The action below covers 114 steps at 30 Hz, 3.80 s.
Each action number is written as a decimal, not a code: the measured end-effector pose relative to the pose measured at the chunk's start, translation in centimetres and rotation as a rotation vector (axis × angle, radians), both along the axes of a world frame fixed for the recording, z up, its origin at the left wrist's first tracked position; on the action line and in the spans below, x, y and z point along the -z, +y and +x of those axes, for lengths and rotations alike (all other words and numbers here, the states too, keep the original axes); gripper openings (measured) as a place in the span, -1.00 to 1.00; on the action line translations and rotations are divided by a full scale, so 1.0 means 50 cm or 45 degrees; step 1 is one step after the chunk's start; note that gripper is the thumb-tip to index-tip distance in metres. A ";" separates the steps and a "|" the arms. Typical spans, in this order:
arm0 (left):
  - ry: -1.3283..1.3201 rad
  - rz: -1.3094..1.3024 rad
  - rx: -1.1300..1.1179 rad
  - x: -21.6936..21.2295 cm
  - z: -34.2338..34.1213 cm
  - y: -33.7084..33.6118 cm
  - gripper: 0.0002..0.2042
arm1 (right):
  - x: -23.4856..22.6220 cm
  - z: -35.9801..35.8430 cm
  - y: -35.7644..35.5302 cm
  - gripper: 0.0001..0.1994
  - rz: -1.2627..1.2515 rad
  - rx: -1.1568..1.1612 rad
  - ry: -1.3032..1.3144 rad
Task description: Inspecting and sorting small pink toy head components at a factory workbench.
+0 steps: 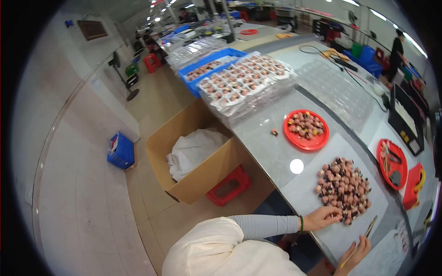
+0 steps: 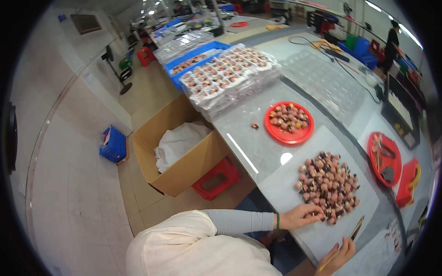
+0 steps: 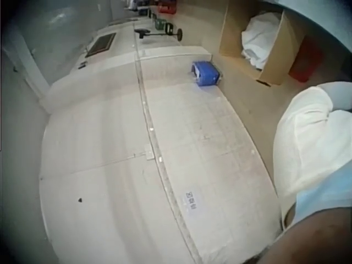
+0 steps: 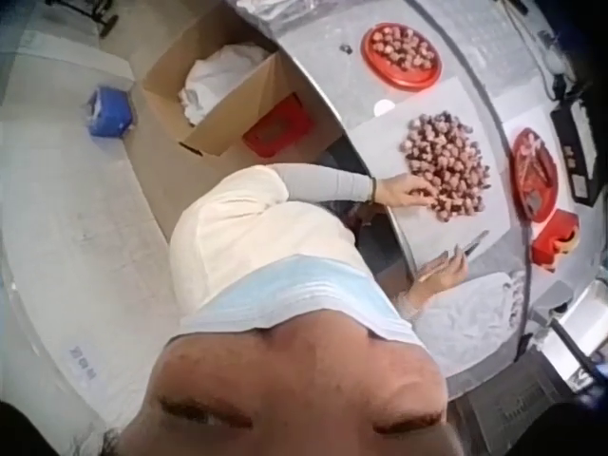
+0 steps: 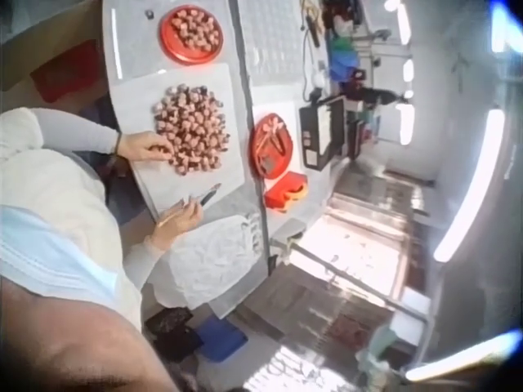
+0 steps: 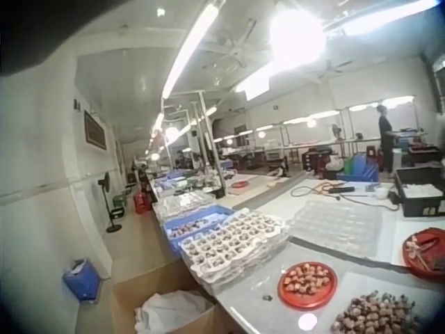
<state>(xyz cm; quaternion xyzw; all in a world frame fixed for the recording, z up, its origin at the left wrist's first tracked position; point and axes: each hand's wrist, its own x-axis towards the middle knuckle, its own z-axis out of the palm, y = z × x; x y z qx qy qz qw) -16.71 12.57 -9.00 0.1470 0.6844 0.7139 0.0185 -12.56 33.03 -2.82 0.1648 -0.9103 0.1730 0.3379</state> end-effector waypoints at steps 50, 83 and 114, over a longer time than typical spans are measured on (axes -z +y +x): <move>-0.769 0.788 0.526 -0.014 0.004 -0.020 -0.68 | 0.057 -0.032 -0.113 -0.63 -0.809 -0.363 -0.285; -0.618 0.444 0.309 -0.041 0.024 0.003 -0.51 | 0.014 -0.001 -0.112 -0.62 -0.266 -0.334 -0.521; 0.246 -0.422 -0.095 0.021 0.015 0.020 -0.85 | 0.027 -0.316 0.585 -0.75 -0.075 0.368 -0.757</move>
